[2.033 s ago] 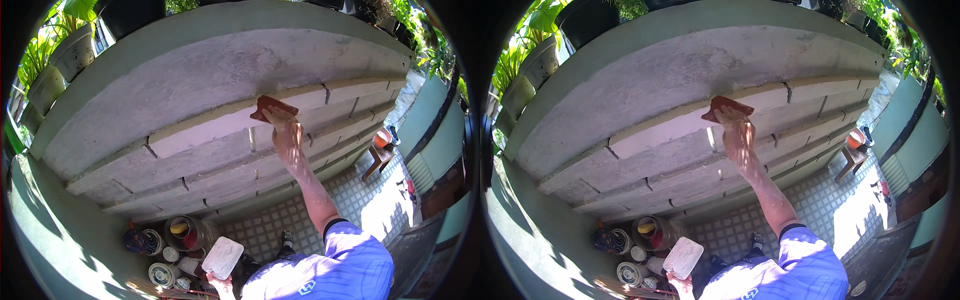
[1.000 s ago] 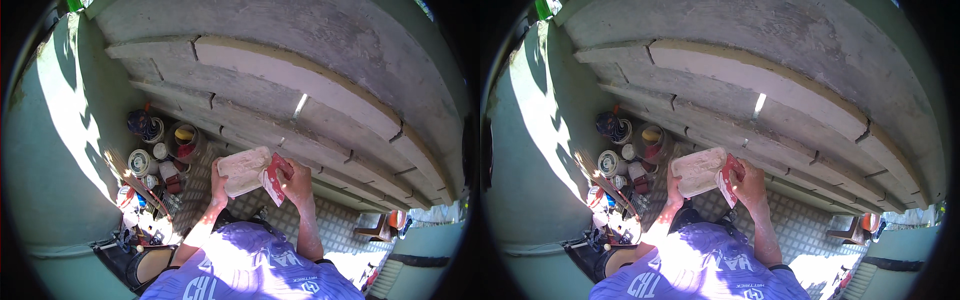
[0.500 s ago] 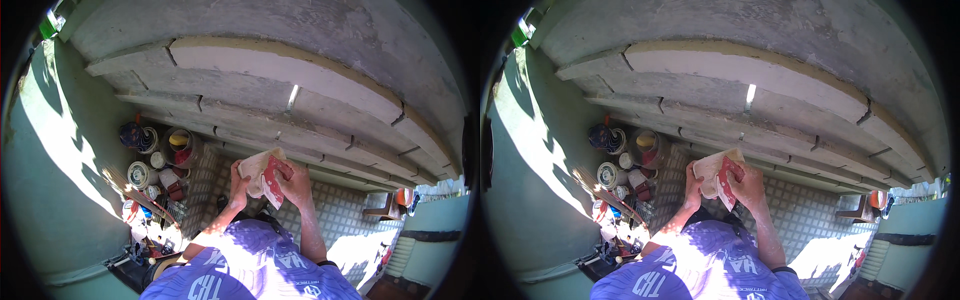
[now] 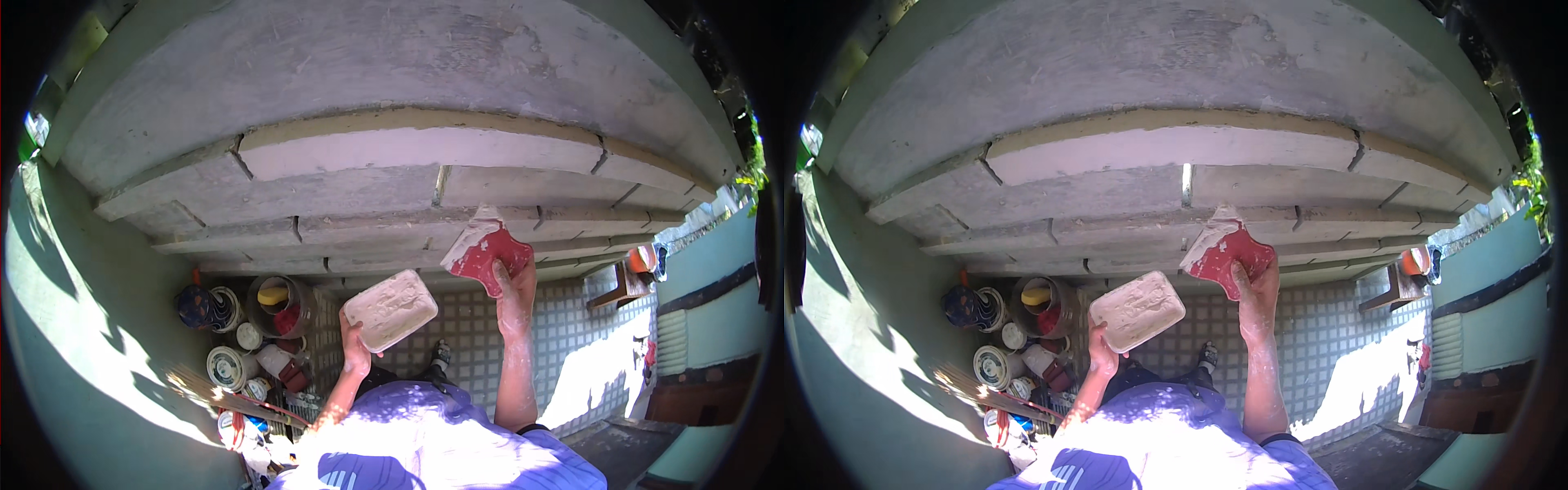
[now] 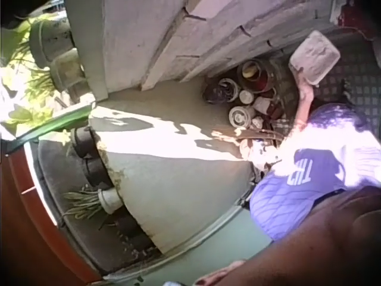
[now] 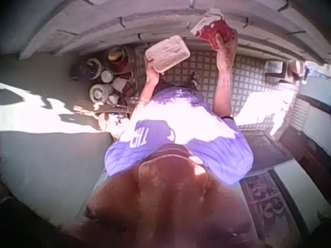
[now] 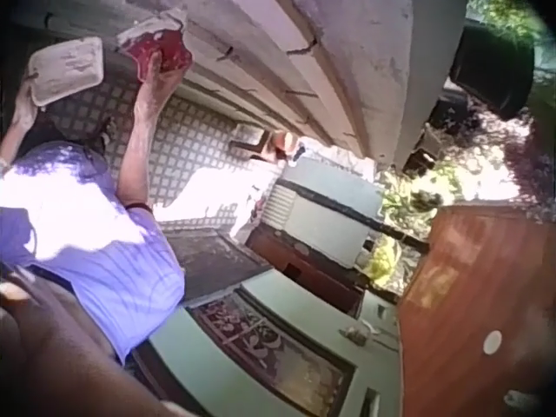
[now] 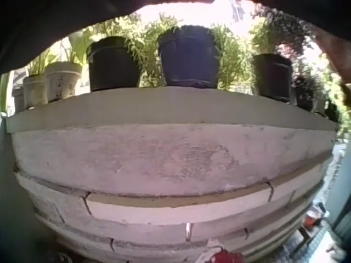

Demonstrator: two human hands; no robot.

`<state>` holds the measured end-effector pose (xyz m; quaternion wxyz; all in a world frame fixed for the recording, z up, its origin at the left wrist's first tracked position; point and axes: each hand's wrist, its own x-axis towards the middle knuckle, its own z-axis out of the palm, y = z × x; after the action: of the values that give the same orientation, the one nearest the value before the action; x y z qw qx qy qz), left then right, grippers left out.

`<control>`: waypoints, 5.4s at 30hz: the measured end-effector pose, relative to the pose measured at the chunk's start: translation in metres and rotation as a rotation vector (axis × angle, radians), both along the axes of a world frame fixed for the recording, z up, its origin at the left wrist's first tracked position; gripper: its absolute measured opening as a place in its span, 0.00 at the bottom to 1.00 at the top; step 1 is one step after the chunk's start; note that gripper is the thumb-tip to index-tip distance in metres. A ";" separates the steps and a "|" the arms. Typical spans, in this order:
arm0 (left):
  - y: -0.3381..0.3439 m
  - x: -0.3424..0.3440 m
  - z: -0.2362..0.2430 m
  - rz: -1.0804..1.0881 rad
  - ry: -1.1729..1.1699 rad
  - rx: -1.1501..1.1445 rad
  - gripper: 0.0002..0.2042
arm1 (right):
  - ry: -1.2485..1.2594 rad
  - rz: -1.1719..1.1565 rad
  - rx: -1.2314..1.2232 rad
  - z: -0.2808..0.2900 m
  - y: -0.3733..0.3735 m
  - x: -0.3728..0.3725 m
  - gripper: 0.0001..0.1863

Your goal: Applying filler material to gaps in a concrete wall using a scraper tool.

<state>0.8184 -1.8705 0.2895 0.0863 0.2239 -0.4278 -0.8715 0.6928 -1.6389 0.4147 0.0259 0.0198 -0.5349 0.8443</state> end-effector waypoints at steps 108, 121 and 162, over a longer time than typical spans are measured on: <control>-0.081 0.148 -0.061 0.414 -0.101 0.091 0.23 | 0.746 -1.003 0.663 0.047 -0.056 -0.096 0.36; -0.001 0.111 -0.030 0.456 -0.138 0.116 0.23 | 0.803 -0.431 0.546 -0.004 -0.064 -0.061 0.38; 0.082 0.100 -0.059 0.455 -0.124 0.127 0.27 | 1.027 -0.708 1.012 0.080 0.115 -0.128 0.31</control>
<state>0.9182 -1.7885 0.2306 0.2398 0.3726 -0.3151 -0.8393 0.5648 -1.5235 0.4944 0.5229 0.2442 -0.7487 0.3263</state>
